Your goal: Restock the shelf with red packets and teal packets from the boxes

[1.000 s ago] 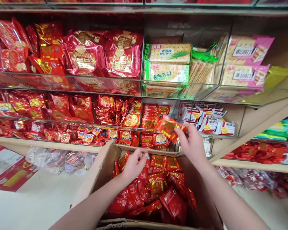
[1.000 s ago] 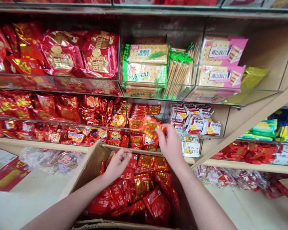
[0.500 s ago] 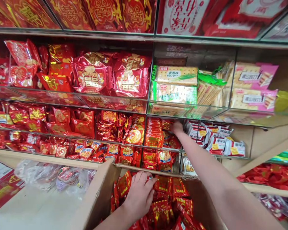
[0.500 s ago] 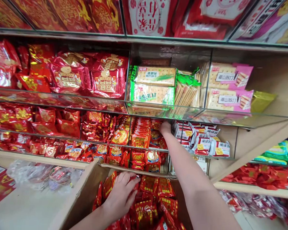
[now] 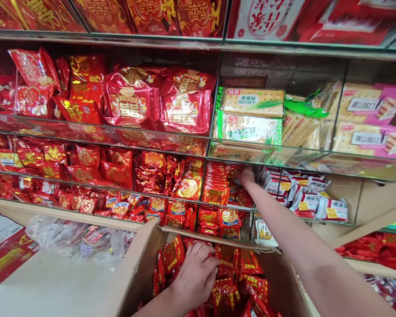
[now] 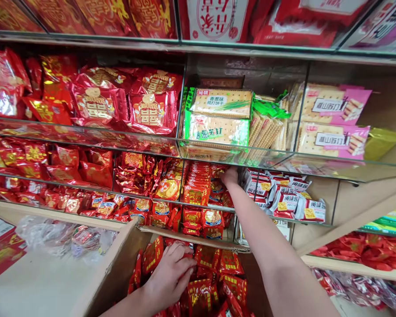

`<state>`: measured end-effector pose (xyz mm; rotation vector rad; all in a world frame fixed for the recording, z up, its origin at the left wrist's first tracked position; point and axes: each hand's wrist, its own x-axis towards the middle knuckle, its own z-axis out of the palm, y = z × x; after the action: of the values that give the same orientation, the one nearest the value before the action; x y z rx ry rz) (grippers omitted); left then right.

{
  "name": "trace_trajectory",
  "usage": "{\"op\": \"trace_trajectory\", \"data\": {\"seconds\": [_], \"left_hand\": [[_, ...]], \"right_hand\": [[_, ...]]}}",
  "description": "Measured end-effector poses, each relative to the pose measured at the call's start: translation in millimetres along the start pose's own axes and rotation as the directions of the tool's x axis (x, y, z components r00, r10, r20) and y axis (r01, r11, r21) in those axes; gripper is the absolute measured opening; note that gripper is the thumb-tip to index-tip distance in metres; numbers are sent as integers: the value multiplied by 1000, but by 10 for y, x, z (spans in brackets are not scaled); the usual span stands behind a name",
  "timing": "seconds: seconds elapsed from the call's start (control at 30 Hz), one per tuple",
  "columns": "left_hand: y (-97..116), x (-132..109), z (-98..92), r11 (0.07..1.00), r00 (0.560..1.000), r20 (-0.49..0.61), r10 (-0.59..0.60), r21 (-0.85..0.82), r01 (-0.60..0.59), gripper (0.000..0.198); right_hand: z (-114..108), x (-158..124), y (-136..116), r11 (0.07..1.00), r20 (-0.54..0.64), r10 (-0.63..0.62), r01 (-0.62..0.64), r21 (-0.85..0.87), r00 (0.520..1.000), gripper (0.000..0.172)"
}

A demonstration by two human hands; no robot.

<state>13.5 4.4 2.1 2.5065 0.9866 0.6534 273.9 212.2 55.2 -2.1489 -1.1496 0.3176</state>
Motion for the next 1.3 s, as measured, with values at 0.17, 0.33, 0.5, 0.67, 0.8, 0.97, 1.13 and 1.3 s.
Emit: {"op": "trace_trajectory", "data": {"seconds": [0.17,0.33,0.5,0.67,0.8,0.97,1.13,1.3], "left_hand": [[-30,-14,37,1000,1000,-15,10,0,-10,22],[-15,-11,-17,986,986,-32,166,22,-165,25],[-15,44,-120,979,983,-157,99,194,-68,38],[-190,157,-133,911,966,-223,-128,359,204,33],[-267,206,-160,902,978,-150,-148,384,195,22],[-292,160,-268,916,976,-151,-155,349,200,22],[-288,124,-278,929,965,-202,-170,294,225,24],[-217,126,-253,933,966,-195,-169,284,221,24]], "right_hand": [[5,-61,-31,1000,14,24,-24,-5,1000,73],[-284,-340,-270,996,-41,-86,86,2,995,54],[-782,-1519,201,807,-17,-588,588,51,808,28],[-871,-2612,1581,899,-60,-209,168,-405,976,56],[-838,-2910,2123,974,328,117,-44,-224,937,50],[-1073,-3012,1853,967,298,164,-94,-236,940,40],[-1297,-2986,1797,972,254,156,-102,-211,955,41],[-1242,-2924,1972,965,285,157,-85,-249,946,46]]}}
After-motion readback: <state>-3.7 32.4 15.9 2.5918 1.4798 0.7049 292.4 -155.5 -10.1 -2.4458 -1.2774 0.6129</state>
